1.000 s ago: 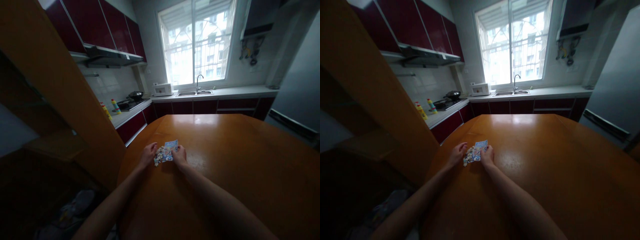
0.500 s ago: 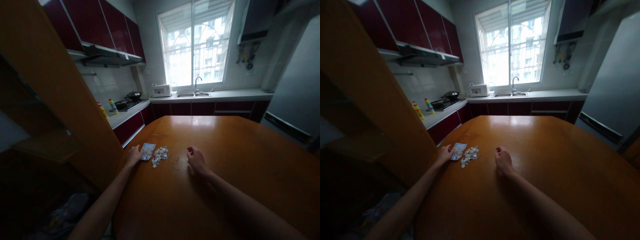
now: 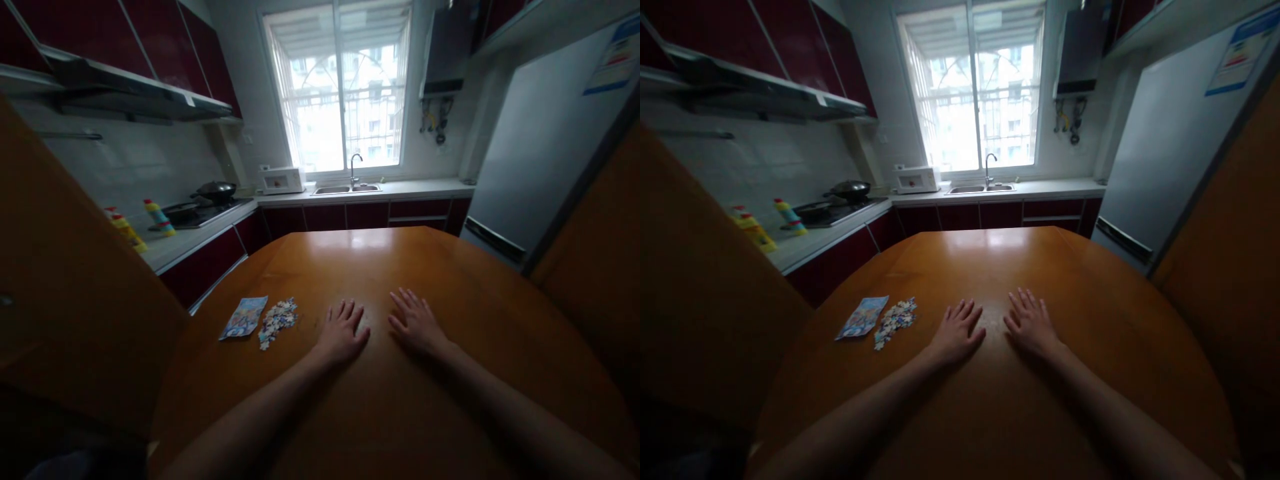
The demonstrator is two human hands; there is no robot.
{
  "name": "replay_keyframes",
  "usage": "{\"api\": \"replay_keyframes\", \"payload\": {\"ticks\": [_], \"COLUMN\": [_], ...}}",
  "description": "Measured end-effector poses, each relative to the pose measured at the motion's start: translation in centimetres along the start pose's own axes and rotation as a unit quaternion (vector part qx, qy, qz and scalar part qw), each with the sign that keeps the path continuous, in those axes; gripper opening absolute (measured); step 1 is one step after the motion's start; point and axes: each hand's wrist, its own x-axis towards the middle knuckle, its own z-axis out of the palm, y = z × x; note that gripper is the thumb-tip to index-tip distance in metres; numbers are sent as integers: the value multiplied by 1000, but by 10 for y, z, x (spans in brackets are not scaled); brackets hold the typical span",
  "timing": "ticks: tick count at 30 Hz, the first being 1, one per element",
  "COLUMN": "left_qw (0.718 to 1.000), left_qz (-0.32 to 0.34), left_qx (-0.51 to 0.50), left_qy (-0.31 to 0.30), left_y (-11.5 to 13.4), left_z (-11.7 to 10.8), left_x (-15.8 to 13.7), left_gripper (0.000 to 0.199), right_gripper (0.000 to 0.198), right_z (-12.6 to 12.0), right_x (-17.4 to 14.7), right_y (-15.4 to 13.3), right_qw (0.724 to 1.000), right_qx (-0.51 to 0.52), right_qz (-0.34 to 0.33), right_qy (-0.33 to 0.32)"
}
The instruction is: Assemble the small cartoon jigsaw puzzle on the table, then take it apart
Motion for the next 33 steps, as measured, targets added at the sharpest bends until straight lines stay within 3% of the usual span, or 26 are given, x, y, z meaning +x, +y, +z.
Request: {"api": "replay_keyframes", "payload": {"ticks": [4,14,19,21,23,25,27,29,33], "left_qw": [1000,1000,999,998,995,992,987,982,983], "left_qz": [1,2,-19,-8,-9,-58,-136,-173,-182], "left_qx": [14,10,-41,-56,-61,-38,-6,4,1], "left_qy": [1,2,-1,30,74,101,83,72,16], "left_y": [-2,-2,-2,-22,-60,-108,-156,-192,-213], "left_z": [3,4,-22,-43,-67,-89,-105,-113,-111], "left_x": [-1,-1,-5,-10,-24,-45,-71,-98,-134], "left_gripper": [66,66,65,63,65,70,77,77,69], "right_gripper": [70,70,69,69,69,68,67,67,66], "right_z": [5,7,10,12,14,16,17,17,17], "right_x": [-4,-4,-5,-5,-4,-4,-4,-4,-4], "right_y": [-9,-8,-6,-5,-3,-2,-1,-2,-2], "right_qw": [999,998,999,999,999,999,999,1000,999], "right_qx": [-1,-9,-17,-20,-21,-18,-13,-9,-7], "right_qz": [-6,-8,-9,-12,-12,-14,-17,-19,-16], "right_qy": [-51,-57,-51,-47,-42,-34,-27,-24,-31]}}
